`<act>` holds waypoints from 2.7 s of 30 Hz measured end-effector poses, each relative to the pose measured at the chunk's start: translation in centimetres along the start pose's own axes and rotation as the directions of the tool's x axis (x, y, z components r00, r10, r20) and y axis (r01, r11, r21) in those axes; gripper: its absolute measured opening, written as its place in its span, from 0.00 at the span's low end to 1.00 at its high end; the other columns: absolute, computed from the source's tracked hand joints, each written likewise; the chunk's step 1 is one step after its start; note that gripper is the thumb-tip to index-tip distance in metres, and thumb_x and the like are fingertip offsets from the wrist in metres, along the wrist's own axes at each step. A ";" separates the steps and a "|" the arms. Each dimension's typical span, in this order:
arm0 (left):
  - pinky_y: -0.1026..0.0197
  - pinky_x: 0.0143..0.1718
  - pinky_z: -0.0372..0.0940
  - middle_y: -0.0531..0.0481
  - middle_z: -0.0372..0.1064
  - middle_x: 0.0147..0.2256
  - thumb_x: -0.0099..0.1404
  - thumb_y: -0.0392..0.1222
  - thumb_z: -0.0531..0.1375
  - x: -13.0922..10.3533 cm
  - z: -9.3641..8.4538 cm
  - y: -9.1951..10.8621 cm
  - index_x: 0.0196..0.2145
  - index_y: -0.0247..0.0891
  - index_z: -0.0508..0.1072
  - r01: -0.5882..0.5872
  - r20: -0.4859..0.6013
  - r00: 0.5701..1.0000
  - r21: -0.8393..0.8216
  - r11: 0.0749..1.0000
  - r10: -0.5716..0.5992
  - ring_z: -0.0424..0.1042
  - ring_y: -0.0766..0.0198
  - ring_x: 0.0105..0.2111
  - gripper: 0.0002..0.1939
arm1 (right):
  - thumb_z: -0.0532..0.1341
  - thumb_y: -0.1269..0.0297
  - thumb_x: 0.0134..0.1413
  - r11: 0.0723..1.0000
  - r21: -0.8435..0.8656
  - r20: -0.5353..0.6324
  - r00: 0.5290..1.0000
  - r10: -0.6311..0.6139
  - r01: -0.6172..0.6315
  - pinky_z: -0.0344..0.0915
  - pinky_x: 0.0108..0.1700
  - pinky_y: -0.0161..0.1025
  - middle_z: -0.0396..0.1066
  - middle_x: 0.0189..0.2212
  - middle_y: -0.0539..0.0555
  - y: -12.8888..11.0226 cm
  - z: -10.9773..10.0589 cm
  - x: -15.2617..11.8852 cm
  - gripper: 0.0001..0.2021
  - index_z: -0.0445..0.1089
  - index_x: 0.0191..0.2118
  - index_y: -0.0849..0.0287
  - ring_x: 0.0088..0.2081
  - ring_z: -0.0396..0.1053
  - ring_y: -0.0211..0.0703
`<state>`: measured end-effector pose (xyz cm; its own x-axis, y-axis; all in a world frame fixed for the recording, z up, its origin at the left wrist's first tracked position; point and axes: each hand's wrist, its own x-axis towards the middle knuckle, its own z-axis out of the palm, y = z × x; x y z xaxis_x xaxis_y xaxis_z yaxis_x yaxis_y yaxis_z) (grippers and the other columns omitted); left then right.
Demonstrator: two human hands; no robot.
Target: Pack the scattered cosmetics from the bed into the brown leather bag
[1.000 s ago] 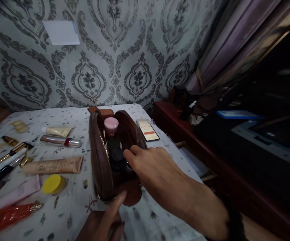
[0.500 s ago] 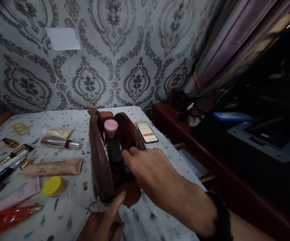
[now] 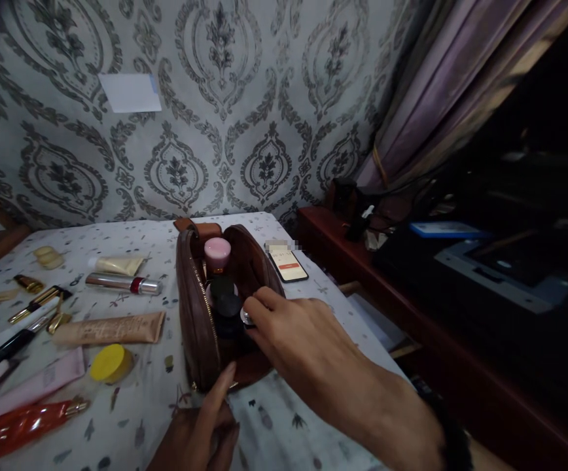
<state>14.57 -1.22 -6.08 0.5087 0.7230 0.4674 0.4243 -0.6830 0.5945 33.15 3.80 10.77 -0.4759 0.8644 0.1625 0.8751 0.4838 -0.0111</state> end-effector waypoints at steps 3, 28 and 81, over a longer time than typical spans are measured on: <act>0.70 0.22 0.70 0.54 0.75 0.23 0.67 0.31 0.52 0.1 -0.3 -0.5 0.71 0.31 0.37 -0.062 0.004 0.998 0.024 0.998 0.062 0.72 0.67 0.17 0.40 | 0.57 0.69 0.65 0.990 0.141 -0.100 0.995 -0.005 0.019 0.60 0.26 0.32 0.73 0.31 0.50 -0.4 0.4 -1.5 0.05 0.69 0.37 0.57 0.25 0.70 0.35; 0.68 0.23 0.68 0.54 0.72 0.24 0.68 0.31 0.51 3.0 -7.3 1.2 0.61 0.33 0.63 -0.233 0.101 0.970 0.647 0.726 0.221 0.72 0.67 0.19 0.24 | 0.55 0.75 0.64 0.858 0.497 -0.523 0.834 0.178 0.128 0.78 0.42 0.34 0.78 0.46 0.57 -1.6 6.3 -5.5 0.13 0.71 0.49 0.57 0.43 0.79 0.42; 0.51 0.55 0.64 0.43 0.71 0.52 0.64 0.48 0.64 -3.5 -18.6 -8.2 0.55 0.40 0.69 0.266 -0.115 0.953 -0.134 0.955 -0.282 0.69 0.53 0.52 0.24 | 0.69 0.50 0.49 -0.150 0.988 0.060 0.988 0.140 -0.039 0.70 0.29 0.36 0.72 0.49 0.59 -15.2 17.6 8.4 0.27 0.68 0.53 0.55 0.40 0.73 0.47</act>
<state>-4.60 3.77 -0.45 0.2790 0.8930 0.3532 0.4397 -0.4458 0.7797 14.35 6.11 -5.06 -0.3535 0.9301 0.0997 -0.2000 0.0290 -0.9794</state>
